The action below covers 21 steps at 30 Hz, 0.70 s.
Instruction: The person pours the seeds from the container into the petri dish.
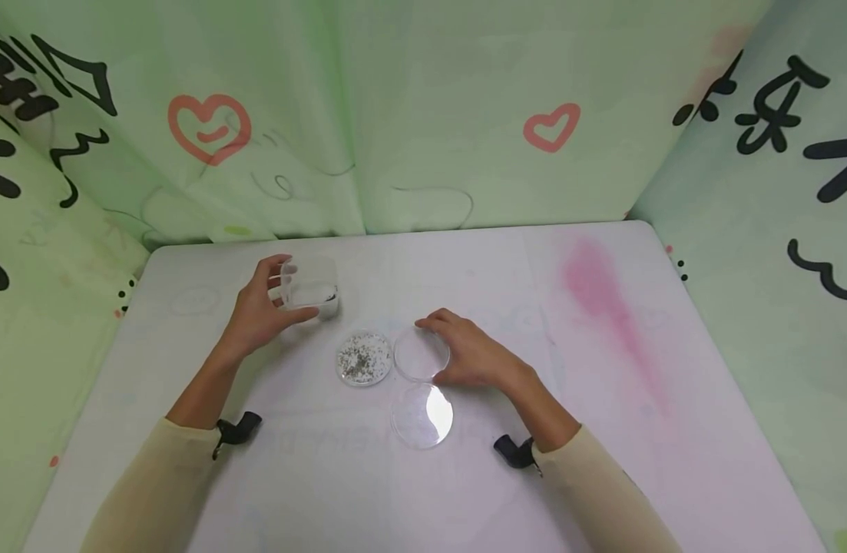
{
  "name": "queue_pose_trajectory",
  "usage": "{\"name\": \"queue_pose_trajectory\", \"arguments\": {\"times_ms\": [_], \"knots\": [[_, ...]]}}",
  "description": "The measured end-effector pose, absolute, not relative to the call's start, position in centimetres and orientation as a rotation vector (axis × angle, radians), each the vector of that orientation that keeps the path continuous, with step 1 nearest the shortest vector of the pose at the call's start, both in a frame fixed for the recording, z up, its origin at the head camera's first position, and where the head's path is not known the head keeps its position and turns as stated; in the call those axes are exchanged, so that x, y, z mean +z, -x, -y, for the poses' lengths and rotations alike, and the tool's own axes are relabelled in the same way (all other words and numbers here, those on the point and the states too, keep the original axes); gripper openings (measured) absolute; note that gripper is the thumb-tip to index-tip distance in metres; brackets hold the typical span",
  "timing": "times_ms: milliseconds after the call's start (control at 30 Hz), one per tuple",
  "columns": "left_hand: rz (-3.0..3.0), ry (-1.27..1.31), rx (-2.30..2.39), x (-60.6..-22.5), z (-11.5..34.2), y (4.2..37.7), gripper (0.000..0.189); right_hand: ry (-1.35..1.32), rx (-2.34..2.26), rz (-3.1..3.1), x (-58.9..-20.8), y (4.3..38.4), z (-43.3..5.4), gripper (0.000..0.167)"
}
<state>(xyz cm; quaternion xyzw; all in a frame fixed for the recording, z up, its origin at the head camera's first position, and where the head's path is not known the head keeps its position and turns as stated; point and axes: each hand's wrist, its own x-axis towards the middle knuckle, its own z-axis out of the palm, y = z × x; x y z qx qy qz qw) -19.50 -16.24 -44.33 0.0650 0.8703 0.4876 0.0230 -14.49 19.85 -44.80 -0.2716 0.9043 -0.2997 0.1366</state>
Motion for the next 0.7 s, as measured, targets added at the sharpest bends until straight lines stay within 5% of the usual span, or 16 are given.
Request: {"name": "queue_pose_trajectory", "arguments": {"times_ms": [700], "knots": [[-2.754, -0.377, 1.512, -43.0, 12.6, 17.9, 0.097, 0.793, -0.850, -2.628, -44.7, 14.4, -20.0, 0.083]]}}
